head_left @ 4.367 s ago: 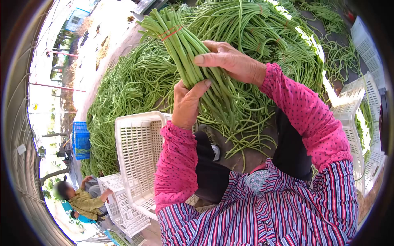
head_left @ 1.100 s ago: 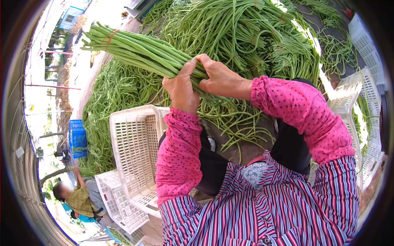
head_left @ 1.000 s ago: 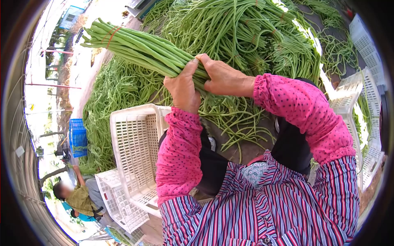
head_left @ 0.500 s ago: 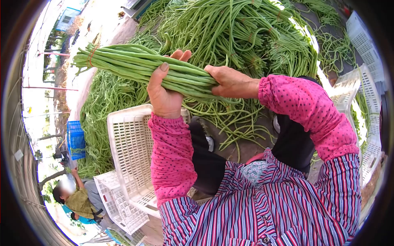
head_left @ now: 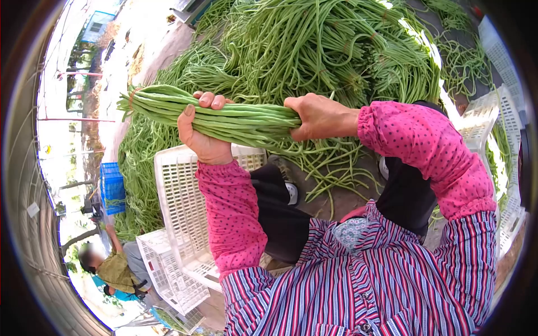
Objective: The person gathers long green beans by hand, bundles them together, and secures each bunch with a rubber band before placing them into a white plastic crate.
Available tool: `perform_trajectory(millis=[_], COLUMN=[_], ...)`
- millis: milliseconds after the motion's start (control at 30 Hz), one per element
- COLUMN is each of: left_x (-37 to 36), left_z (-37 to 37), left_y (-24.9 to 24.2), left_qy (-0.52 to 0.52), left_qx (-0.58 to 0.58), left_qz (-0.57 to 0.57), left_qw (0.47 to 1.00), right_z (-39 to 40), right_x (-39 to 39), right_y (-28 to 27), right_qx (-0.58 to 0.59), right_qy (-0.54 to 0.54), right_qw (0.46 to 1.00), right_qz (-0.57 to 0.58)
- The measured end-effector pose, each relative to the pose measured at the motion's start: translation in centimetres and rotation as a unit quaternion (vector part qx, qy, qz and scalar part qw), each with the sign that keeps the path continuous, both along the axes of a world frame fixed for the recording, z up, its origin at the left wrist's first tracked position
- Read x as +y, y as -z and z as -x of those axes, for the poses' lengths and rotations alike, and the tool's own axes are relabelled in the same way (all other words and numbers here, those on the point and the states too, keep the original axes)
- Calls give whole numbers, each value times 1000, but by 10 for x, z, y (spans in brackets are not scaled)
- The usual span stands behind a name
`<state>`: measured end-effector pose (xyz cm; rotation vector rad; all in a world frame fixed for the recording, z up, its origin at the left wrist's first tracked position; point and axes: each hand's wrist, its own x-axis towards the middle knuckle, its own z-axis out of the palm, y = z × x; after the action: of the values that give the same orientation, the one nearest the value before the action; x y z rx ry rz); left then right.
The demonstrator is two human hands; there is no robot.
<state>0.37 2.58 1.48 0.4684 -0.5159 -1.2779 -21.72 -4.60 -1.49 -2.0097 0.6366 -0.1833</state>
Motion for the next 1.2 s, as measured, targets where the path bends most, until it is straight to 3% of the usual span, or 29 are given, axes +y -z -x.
perform_trajectory(millis=[67,133,200,333,433,500,600,667,700,800,833,900,1100,1200], left_x=[0,2,5,10,14,14,16,17,17,13,9,8,-3,-4], left_z=[-3,-9,-16,-28,-34,-35,-36,-37,-37,-36,-35,-29,-22,-21], left_y=[-1,-4,-7,-6,-2,-1,0,-1,-1,-3,-2,-5,-3,-2], left_qy=[11,19,61,59,68,86,100,98,103,115,121,114,121,122], left_qx=[15,2,29,36,60,87,90,88,82,64,58,28,49,71], left_qz=[22,32,103,137,155,195,219,220,221,223,217,190,187,193], left_qw=[1000,999,992,988,984,973,966,967,966,966,967,975,974,971], right_z=[5,9,17,38,58,73,82,75,68,50,43,29,-5,-8], right_x=[1,0,-1,4,-4,-10,-21,-28,-27,-16,-14,-8,5,3], right_y=[8,18,25,45,57,68,69,67,47,-1,-6,-15,-19,-20], right_qx=[19,76,104,132,180,297,301,123,8,-159,-159,-294,-271,-255], right_qy=[10,26,9,-59,-79,-138,-80,62,118,215,215,99,8,35], right_qw=[999,983,981,986,976,924,924,949,957,952,952,935,954,955], right_qz=[33,165,165,80,94,200,220,283,264,148,146,172,129,145])
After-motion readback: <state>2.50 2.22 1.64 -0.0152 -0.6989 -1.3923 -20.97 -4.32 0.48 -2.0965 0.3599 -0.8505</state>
